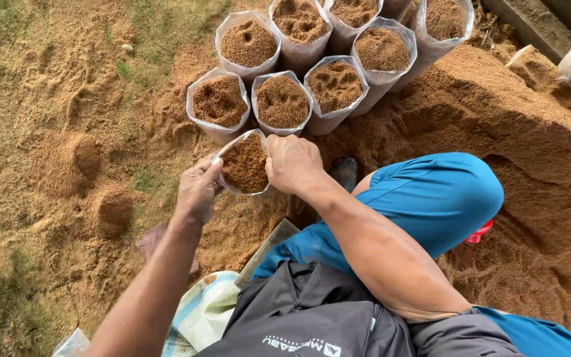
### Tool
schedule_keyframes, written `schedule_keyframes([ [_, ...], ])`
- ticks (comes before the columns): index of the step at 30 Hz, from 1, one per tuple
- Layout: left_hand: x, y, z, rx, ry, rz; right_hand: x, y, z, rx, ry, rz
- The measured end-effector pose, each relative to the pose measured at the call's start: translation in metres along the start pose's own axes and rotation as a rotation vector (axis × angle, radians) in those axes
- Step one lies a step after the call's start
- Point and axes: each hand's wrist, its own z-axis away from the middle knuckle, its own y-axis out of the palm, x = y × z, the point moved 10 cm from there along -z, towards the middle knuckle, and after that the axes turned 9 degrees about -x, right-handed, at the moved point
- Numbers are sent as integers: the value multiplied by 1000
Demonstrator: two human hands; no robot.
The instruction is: Filling plastic bags with sawdust using a small scoop
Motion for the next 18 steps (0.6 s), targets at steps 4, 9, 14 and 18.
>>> schedule_keyframes([
  [4,29,-3,-29,-46,-12,123,-4,9,-6,-27,37,-45],
  [9,42,-11,-50,-111,-72,227,0,-14,-2,-143,74,-130],
  [14,63,-14,-54,-171,-117,237,8,-27,0,-200,42,-33],
  [18,53,-4,-49,-211,-115,251,6,-27,-2,-208,51,-155],
])
